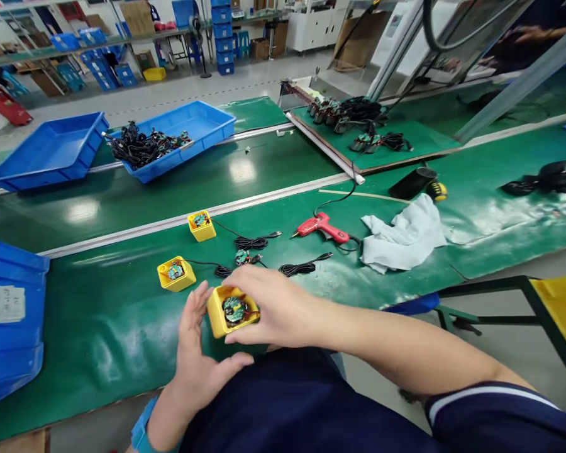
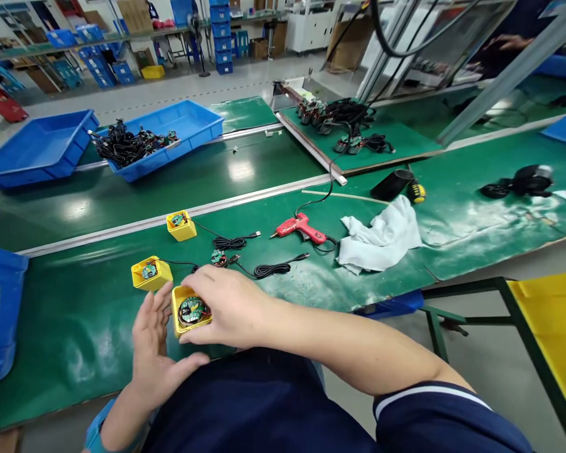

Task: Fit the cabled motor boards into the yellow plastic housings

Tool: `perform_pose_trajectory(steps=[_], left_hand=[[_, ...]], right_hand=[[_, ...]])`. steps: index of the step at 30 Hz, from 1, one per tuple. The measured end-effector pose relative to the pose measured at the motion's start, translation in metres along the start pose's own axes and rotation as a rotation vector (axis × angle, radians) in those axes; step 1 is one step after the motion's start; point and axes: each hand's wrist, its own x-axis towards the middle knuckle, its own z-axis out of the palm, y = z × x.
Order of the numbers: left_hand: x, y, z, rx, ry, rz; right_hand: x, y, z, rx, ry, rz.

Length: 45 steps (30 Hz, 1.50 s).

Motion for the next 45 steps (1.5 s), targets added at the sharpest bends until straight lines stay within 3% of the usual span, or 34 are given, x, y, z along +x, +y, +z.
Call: perform_pose_trajectory(steps=[3,6,11,13,21,27,36,45], left_hand=[[-0.018,-0.030,0.004,0.050,-0.035,-0.074],[-0.035,-0.051,0.006,0.160,0.005,-0.059],[-0.040,-0.048,0.005,0.247,0.028,0.053],[-0.036,-0.042,0.004,0.255,0.005,0.062],[-0.023,-0.031,0.003,0.278,-0.090,0.019],[-0.014,-0.022,0.000,0.303,-0.181,0.033],[-0.003,-0.016,-0.004,0.299,-0.282,0.032],[0.000,-0.015,-0.005,0.292,-0.376,0.029]], right_hand=[[0.002,0.014,0.043,-0.025,-0.148,0.016],[-0.002,0.024,0.060,-0.014,-0.161,-0.016],[-0.009,0.033,0.050,-0.026,-0.007,-0.153],[-0.007,0.035,0.044,-0.087,-0.021,-0.207],[0.015,0.022,0.031,-0.380,-0.490,-0.212],[0.025,0.011,0.021,-0.447,-0.646,-0.197],[0.024,0.013,0.025,-0.493,-0.656,-0.255],[0.014,0.035,0.035,-0.379,-0.528,-0.298]])
